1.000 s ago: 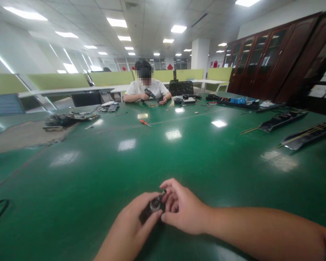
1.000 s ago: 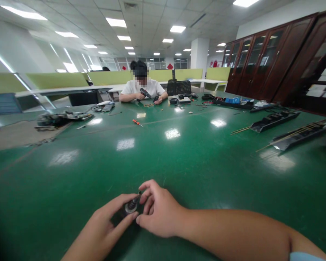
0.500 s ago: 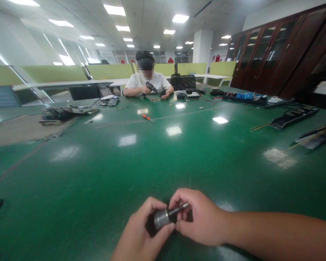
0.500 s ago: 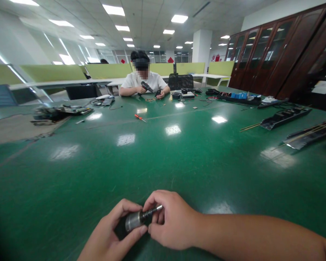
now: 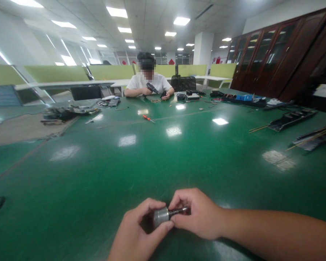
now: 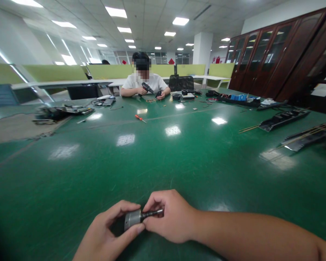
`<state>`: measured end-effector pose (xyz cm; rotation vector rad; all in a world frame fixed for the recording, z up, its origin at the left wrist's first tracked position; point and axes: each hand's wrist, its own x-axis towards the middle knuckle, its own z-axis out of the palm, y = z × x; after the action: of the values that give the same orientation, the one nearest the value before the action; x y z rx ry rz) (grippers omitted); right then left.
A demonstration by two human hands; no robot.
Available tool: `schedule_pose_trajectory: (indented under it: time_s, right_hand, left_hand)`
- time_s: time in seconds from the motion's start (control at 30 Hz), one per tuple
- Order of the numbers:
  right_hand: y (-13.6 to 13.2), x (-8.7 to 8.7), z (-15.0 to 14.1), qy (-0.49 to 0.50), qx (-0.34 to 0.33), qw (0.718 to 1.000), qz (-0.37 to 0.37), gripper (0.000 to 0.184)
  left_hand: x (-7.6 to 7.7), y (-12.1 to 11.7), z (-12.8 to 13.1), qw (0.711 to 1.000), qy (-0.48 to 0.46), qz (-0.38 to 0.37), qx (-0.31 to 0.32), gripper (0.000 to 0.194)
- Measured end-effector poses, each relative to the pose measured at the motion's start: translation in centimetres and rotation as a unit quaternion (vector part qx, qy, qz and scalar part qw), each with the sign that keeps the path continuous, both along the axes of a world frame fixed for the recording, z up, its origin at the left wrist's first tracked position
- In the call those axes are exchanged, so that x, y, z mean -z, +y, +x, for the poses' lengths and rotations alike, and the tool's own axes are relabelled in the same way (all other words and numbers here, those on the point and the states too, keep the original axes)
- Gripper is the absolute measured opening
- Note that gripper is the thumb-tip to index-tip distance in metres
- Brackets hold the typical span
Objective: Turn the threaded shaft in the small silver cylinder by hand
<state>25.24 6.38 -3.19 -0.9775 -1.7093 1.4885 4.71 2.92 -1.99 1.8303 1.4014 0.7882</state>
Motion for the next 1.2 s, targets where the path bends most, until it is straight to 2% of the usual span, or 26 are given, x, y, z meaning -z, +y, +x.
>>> schedule_pose_trajectory:
  time_s: [0.3,0.53,0.87,1.2]
  right_hand:
    - [0.03,0.22,-0.16,0.004,-0.009,1.000,-0.022,0.014]
    - [0.12,0.13,-0.03,0.020,-0.009,0.999,-0.029,0.013]
    - [0.25,0.31,-0.06,0.025,-0.016,0.999,-0.044,0.014]
    - [0.16,0.14,-0.11,0.054,-0.018,0.996,-0.067,0.014]
  left_hand:
    - [-0.11,0.36,0.26,1.000,-0.008,-0.005,-0.025,0.019]
    - [0.22,0.22,0.13,1.000,-0.011,-0.001,-0.019,0.025]
    - [0.42,0.04,-0.11,1.000,-0.022,-0.008,-0.011,0.024]
    - [0.12,0.15,-0.04,1.000,-0.018,-0.011,-0.016,0.026]
